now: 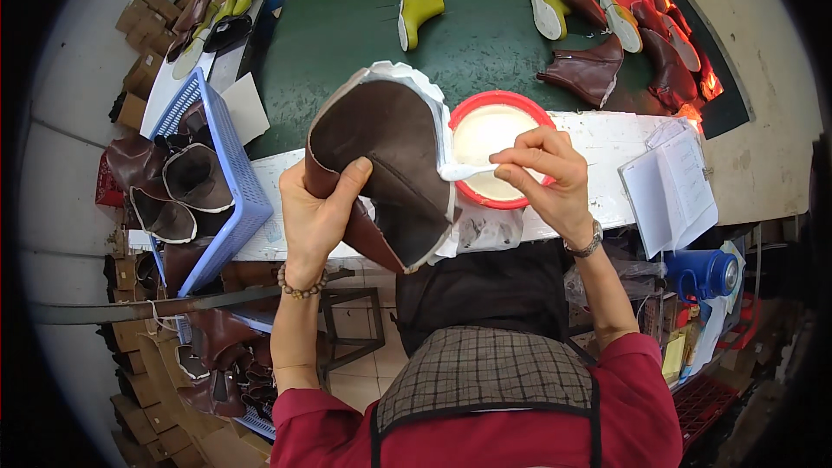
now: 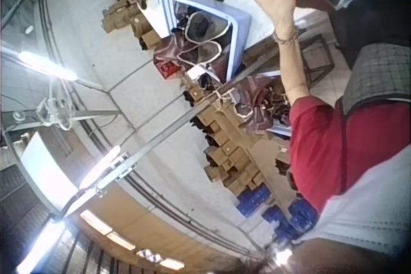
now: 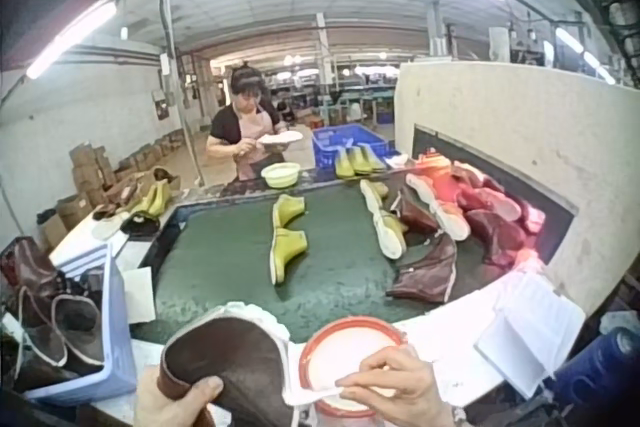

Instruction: The person applies a white adhesive to the edges of brown boot uppers using a spoon. They scoop the adhesive from a red bowl and carefully spread it along the seams of the boot parts, handling them one at a time. The person works at a table in a workshop environment with other boot parts and tools visible.

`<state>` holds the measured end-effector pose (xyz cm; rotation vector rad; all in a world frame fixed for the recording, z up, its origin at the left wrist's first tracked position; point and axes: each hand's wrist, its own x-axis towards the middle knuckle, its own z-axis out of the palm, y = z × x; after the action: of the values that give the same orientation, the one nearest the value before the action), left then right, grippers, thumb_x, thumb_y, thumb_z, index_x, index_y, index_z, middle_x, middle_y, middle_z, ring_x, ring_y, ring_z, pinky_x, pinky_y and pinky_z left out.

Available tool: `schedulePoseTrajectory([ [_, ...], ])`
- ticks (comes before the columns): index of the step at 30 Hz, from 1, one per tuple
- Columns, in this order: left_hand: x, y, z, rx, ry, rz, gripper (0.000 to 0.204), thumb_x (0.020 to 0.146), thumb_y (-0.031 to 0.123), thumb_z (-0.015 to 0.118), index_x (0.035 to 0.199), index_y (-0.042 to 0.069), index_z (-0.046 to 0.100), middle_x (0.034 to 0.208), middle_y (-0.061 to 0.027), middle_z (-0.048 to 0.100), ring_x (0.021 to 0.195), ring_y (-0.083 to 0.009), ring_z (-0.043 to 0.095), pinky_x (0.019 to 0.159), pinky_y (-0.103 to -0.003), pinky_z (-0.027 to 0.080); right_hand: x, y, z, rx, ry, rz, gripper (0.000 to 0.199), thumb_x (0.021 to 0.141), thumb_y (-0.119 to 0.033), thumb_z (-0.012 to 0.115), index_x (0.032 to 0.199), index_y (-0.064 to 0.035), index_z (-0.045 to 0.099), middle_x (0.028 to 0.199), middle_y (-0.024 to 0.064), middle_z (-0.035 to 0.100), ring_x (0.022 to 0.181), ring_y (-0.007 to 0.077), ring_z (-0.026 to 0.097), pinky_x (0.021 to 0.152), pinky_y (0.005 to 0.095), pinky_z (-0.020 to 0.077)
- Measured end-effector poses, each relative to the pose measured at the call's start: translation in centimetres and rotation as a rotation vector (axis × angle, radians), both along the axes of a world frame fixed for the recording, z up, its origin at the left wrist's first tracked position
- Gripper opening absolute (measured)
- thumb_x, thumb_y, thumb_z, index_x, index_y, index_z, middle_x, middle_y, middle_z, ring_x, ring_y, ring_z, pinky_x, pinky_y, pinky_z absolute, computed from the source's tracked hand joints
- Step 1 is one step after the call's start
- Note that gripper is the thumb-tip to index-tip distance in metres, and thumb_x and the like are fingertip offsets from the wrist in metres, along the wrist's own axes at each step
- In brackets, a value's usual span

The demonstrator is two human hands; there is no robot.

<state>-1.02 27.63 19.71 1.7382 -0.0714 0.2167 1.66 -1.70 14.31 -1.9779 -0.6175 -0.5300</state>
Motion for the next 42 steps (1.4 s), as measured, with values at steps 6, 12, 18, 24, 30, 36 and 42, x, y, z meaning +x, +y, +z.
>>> schedulePoseTrajectory([
  [6, 3.4, 0.6, -3.0, 0.143, -0.102, 0.160, 0.029, 0.089, 0.010, 0.077, 0.113, -0.004, 0.070, 0.093, -0.0034, 0.074, 0.082, -0.0094, 0.065, 0.075, -0.027, 0.052, 0.4, -1.8, -0.2, 0.077, 0.194, -0.068, 0.015, 0.087, -0.007, 0.078, 0.102, -0.0039, 0.079, 0.085, 0.0056, 0.065, 0.073, 0.0131, 0.061, 0.061, 0.0262, 0.0474],
  [12, 3.8, 4.4, -10.1, 0.118, -0.041, 0.058, 0.103, 0.075, 0.023, 0.090, 0.156, 0.000, 0.030, 0.135, -0.0181, 0.059, 0.116, -0.0259, 0.062, 0.094, -0.035, 0.051, -1.0, -7.4, -2.9, -0.463, 0.262, -0.378, 0.012, 0.087, -0.015, 0.077, 0.094, -0.0053, 0.078, 0.081, 0.0069, 0.067, 0.064, 0.0202, 0.065, 0.061, 0.0320, 0.0497],
  [18, 0.4, 6.4, -11.0, 0.859, -0.095, -0.102, 0.136, 0.054, 0.020, 0.097, 0.161, 0.000, 0.015, 0.139, -0.0207, 0.052, 0.128, -0.0373, 0.050, 0.110, -0.045, 0.037, -2.1, -8.0, -3.9, -0.417, 0.253, -0.455, 0.011, 0.086, -0.017, 0.077, 0.089, -0.0067, 0.078, 0.080, 0.0055, 0.065, 0.066, 0.0231, 0.064, 0.060, 0.0340, 0.0484],
  [24, 0.3, 8.4, -14.8, 0.723, -0.105, -0.030, 0.121, 0.060, 0.000, 0.086, 0.160, 0.001, 0.019, 0.137, -0.0220, 0.052, 0.121, -0.0375, 0.056, 0.100, -0.042, 0.049, -2.3, -8.2, -4.9, -0.290, 0.339, -0.406, 0.012, 0.090, -0.016, 0.076, 0.094, -0.0047, 0.077, 0.080, 0.0079, 0.064, 0.066, 0.0214, 0.064, 0.060, 0.0324, 0.0489],
  [30, 0.2, 7.6, -13.0, 0.535, -0.130, -0.023, 0.111, 0.065, -0.008, 0.078, 0.161, 0.004, 0.023, 0.136, -0.0216, 0.055, 0.113, -0.0363, 0.061, 0.097, -0.041, 0.052, -2.0, -7.2, -5.0, -0.139, 0.256, -0.401, 0.015, 0.090, -0.017, 0.076, 0.099, -0.0049, 0.077, 0.083, 0.0079, 0.065, 0.068, 0.0208, 0.065, 0.061, 0.0315, 0.0492],
  [36, 0.9, 5.6, -11.2, 0.795, -0.081, -0.084, 0.115, 0.064, -0.004, 0.079, 0.161, 0.002, 0.018, 0.129, -0.0232, 0.054, 0.112, -0.0378, 0.056, 0.100, -0.041, 0.048, -1.7, -7.3, -5.4, -0.174, 0.293, -0.424, 0.016, 0.091, -0.018, 0.075, 0.100, -0.0046, 0.077, 0.084, 0.0074, 0.066, 0.067, 0.0194, 0.063, 0.061, 0.0311, 0.0481],
  [42, 2.1, 5.2, -13.0, 0.874, -0.239, -0.045, 0.125, 0.057, 0.001, 0.089, 0.160, 0.000, 0.018, 0.133, -0.0216, 0.053, 0.116, -0.0399, 0.054, 0.099, -0.044, 0.048, -2.3, -7.8, -5.1, -0.197, 0.340, -0.426, 0.015, 0.090, -0.017, 0.076, 0.096, -0.0034, 0.076, 0.079, 0.0076, 0.065, 0.063, 0.0190, 0.058, 0.059, 0.0313, 0.0445],
])
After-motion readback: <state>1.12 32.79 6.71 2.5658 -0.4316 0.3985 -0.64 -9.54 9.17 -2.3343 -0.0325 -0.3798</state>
